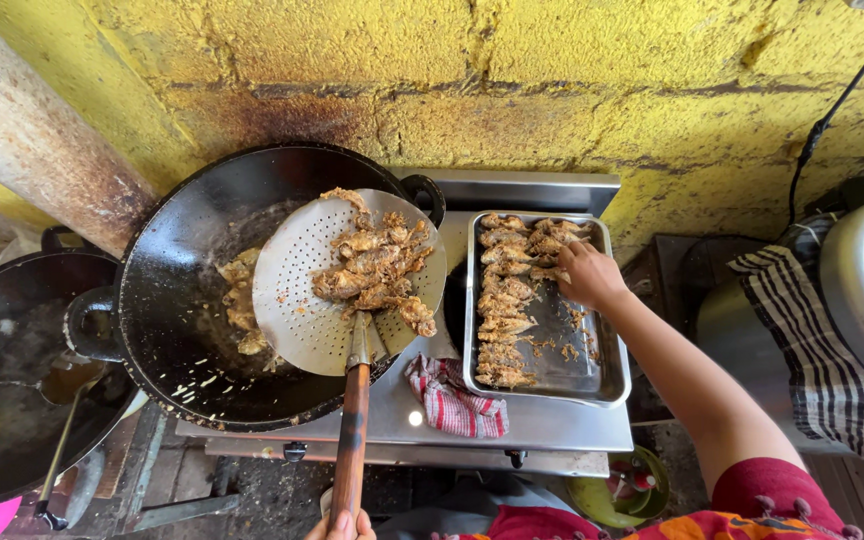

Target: The person fries small fish in a wok, stirs them with a spatula, and transfers the cooked fish to a metal tray using a slotted spoon. The person also adjusts the stove knob and arranges the fried fish on the tray.

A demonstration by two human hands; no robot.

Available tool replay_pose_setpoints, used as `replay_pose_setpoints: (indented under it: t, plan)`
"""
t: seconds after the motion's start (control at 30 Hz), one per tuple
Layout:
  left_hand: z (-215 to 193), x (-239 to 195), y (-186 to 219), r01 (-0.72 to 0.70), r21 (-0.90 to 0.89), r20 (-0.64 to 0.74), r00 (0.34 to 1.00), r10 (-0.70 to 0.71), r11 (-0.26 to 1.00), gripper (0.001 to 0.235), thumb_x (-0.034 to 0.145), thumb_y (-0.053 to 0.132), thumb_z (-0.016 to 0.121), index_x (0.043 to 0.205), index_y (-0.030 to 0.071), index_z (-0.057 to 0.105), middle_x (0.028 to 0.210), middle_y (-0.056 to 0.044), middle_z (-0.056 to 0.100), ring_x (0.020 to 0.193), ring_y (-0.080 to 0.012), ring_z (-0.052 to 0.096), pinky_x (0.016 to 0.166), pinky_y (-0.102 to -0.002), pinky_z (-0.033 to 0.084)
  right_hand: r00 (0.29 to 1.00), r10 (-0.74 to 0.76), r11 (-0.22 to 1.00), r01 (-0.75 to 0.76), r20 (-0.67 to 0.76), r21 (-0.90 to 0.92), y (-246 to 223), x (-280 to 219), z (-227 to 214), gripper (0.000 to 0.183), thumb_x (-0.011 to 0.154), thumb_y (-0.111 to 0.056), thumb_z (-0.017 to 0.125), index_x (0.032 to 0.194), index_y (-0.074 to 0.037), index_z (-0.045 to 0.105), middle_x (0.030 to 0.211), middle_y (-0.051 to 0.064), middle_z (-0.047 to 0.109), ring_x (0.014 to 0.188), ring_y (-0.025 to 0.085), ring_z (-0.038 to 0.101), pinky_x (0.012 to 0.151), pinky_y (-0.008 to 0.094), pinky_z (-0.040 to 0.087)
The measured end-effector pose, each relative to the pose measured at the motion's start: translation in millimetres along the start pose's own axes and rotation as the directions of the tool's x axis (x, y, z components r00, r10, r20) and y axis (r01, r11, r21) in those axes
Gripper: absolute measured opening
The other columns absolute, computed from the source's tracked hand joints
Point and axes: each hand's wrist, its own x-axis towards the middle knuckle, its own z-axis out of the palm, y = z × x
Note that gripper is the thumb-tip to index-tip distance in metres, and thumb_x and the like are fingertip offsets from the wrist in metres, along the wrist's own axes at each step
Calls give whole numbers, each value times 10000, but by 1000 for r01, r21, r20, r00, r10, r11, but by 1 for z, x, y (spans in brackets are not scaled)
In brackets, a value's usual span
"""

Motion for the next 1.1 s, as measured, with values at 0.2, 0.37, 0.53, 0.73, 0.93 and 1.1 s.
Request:
replay_pose_setpoints:
  t: [0.2, 0.37, 0.53, 0.73, 0.93, 1.1]
  plan:
    - [-3, 0, 4, -34, 17, 121, 992, 31, 999, 455, 977, 345, 498, 1069, -94, 573, 746, -149, 642, 640, -180, 647, 672, -293, 569, 984, -11, 1000, 10, -180, -8, 3, 1, 13, 260, 891, -273, 722, 1055, -98, 620, 1094, 78, 640, 1102, 251, 637, 916, 398, 561]
    - [0, 2, 2, -43, -1, 134, 990, 43, 999, 405, 979, 280, 497, 1000, -113, 591, 733, -154, 643, 631, -181, 641, 671, -290, 567, 974, 50, 997, -34, -222, 75, -2, -3, 16, 256, 895, -254, 737, 1059, -101, 613, 1087, 78, 642, 1087, 251, 643, 912, 398, 563]
    - [8, -9, 0, -113, -39, 82, 990, 116, 993, 368, 981, 215, 495, 932, -132, 609, 720, -159, 643, 622, -182, 635, 669, -287, 566, 970, 85, 987, -51, -229, 152, -8, -11, 0, 384, 831, -267, 784, 1127, -94, 611, 1106, 106, 637, 1089, 292, 639, 852, 424, 561]
    - [40, -42, 54, 95, -268, 332, 943, -1, 959, 316, 1026, 230, 474, 1000, -71, 566, 665, -80, 523, 540, -132, 485, 543, -264, 425, 898, 33, 957, 99, -439, 273, -32, -17, -48, 374, 858, -215, 772, 1161, -67, 609, 1066, 135, 645, 1050, 332, 637, 869, 448, 546]
    - [91, -80, 118, 268, -327, 380, 915, -134, 906, 313, 1054, 272, 441, 1058, -26, 534, 642, -25, 428, 502, -98, 391, 467, -254, 323, 857, -78, 829, 340, -510, 444, -94, -34, -128, 274, 932, -130, 718, 1190, -72, 645, 996, 87, 709, 992, 271, 667, 848, 419, 555]
    - [111, -95, 142, 310, -362, 366, 915, -172, 879, 297, 1060, 266, 447, 1060, -22, 518, 663, -31, 414, 485, -95, 371, 447, -252, 299, 618, -554, 620, 753, -557, 218, -142, -63, -181, 440, 764, -334, 829, 1075, -73, 656, 1002, 96, 693, 943, 271, 629, 827, 407, 543]
